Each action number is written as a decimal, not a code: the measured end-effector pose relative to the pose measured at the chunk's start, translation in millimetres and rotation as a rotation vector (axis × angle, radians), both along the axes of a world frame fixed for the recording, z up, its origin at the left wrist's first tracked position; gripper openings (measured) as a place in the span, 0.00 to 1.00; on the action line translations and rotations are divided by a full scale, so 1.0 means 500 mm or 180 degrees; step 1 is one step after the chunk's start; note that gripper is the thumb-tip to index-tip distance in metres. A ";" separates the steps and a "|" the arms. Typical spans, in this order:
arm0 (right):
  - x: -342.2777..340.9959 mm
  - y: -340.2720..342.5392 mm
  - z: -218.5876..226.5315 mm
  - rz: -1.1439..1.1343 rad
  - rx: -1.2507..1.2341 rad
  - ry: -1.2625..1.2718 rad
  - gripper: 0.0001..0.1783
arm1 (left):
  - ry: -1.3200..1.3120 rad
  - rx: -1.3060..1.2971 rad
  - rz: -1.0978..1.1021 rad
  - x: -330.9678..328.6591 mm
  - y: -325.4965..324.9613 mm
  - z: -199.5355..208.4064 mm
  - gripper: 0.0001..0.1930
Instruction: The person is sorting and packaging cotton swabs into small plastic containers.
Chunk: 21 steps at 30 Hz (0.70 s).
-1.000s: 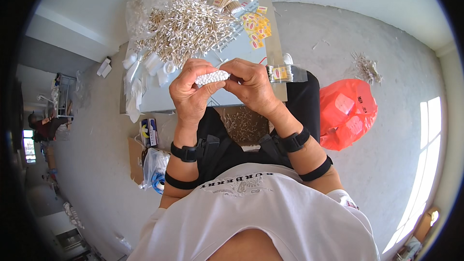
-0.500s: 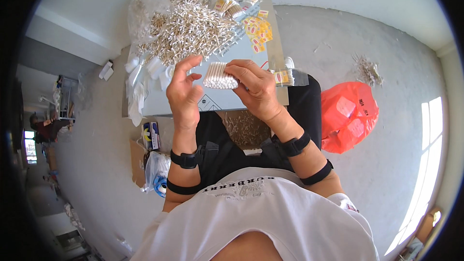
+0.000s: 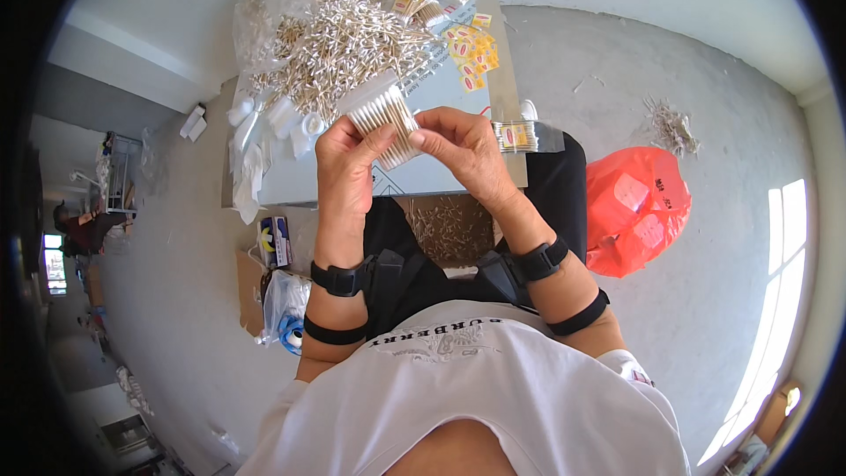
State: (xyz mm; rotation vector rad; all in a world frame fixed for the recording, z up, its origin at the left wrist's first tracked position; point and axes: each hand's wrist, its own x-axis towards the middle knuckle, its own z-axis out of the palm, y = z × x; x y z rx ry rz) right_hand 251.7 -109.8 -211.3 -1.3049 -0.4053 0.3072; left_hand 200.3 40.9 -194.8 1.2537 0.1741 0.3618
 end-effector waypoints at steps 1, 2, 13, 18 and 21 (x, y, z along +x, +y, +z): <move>-0.003 0.004 -0.004 0.0248 0.0016 0.0050 0.13 | 0.0003 0.0002 0.0005 0.000 0.000 -0.002 0.11; -0.005 0.006 -0.008 0.0489 0.0029 0.0096 0.12 | 0.0021 0.0040 -0.0002 0.000 -0.001 -0.004 0.10; -0.008 0.016 -0.032 0.0556 -0.0111 0.0184 0.06 | 0.0076 -0.0107 0.0220 0.006 0.009 -0.020 0.09; 0.004 0.011 -0.033 0.0912 -0.0214 0.0306 0.08 | 0.0199 -0.0286 0.0197 0.008 0.009 -0.020 0.09; -0.015 0.024 -0.015 0.0597 0.0422 0.0693 0.11 | 0.0171 -0.0226 0.0450 0.014 0.015 -0.031 0.09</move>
